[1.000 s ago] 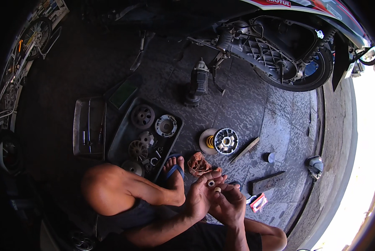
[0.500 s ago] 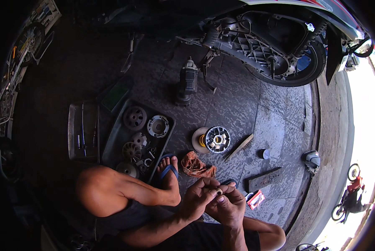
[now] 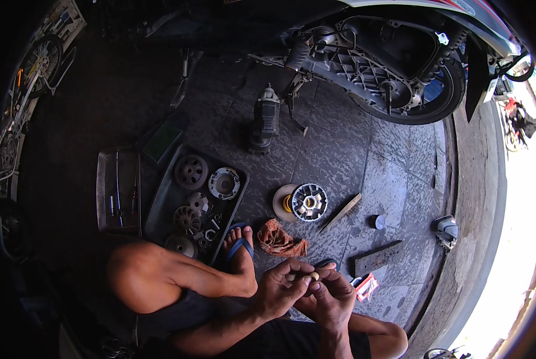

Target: The person cleans and reassembles mechanical components of a motorcycle's transmission, handling a pulley, weights, and a spring while applying lubricant by hand.

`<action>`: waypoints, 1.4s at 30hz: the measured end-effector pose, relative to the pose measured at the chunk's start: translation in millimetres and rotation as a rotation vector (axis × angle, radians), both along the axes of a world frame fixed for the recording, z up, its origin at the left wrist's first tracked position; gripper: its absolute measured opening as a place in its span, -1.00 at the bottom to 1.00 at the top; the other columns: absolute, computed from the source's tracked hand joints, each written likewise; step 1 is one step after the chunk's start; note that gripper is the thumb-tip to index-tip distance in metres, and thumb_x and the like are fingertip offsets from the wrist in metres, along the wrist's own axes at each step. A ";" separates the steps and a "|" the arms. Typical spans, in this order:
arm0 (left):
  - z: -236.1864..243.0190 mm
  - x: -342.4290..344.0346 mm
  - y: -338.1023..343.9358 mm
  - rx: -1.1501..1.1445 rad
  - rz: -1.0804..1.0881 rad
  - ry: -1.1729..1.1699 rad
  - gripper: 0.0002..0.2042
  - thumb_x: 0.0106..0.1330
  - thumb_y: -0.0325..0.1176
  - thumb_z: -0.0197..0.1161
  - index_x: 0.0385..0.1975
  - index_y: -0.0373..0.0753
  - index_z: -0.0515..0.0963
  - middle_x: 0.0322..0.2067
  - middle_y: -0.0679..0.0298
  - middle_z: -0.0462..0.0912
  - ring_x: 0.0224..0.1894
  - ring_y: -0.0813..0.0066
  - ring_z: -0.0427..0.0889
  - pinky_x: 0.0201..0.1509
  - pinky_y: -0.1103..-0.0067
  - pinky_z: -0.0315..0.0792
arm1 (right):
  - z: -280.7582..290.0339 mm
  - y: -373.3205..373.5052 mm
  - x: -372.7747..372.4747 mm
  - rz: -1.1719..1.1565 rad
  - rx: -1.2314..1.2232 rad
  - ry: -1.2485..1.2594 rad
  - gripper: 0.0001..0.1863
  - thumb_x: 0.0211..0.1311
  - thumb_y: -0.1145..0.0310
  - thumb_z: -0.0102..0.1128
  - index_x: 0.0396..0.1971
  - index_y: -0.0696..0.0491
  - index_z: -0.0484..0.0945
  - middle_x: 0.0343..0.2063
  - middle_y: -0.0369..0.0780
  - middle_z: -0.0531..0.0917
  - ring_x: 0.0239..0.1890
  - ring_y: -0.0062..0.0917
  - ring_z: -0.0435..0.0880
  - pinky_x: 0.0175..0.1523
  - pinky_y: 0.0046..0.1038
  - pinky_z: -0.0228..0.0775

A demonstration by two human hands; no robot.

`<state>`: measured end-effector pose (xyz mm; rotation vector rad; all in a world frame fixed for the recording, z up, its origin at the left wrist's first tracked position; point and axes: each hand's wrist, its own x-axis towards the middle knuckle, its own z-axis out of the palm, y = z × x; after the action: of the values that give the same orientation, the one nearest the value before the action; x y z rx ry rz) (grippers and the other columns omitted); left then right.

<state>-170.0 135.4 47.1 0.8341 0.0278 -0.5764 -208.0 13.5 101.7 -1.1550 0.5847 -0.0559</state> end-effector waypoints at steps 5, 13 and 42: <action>-1.8 4.6 -4.7 0.072 0.081 0.139 -0.82 0.43 -0.50 0.15 -0.05 -0.39 0.49 -0.15 0.24 0.64 -0.11 0.64 0.61 0.03 0.66 0.53 | -7.2 -10.1 14.7 0.080 -0.101 0.122 -0.82 0.28 0.58 0.28 -0.14 0.29 0.60 -0.23 -0.21 0.72 -0.20 -0.61 0.66 -0.05 -0.55 0.50; -28.6 -1.7 -7.7 0.090 0.154 0.424 -0.77 0.30 -0.57 0.02 -0.07 -0.33 0.48 -0.24 0.24 0.55 -0.25 0.53 0.49 -0.08 0.59 0.42 | -69.2 -35.7 125.1 0.078 -0.937 0.108 -0.77 0.25 0.36 0.33 -0.23 0.23 0.66 -0.41 -0.13 0.75 -0.37 -0.51 0.72 -0.20 -0.45 0.52; -10.9 8.1 -2.7 -0.332 0.249 0.461 -0.41 0.51 -0.03 -0.24 0.32 -0.36 0.32 0.26 0.07 0.43 0.35 0.26 0.38 0.47 0.35 0.20 | -17.0 13.9 40.3 0.490 -0.793 0.109 -0.71 0.01 0.58 0.38 -0.21 0.23 0.58 -0.38 -0.15 0.68 -0.28 -0.49 0.74 -0.16 -0.46 0.54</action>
<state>-161.9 132.7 36.2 0.3550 0.4407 -0.5090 -167.7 27.3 84.7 -2.0585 0.3582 0.2163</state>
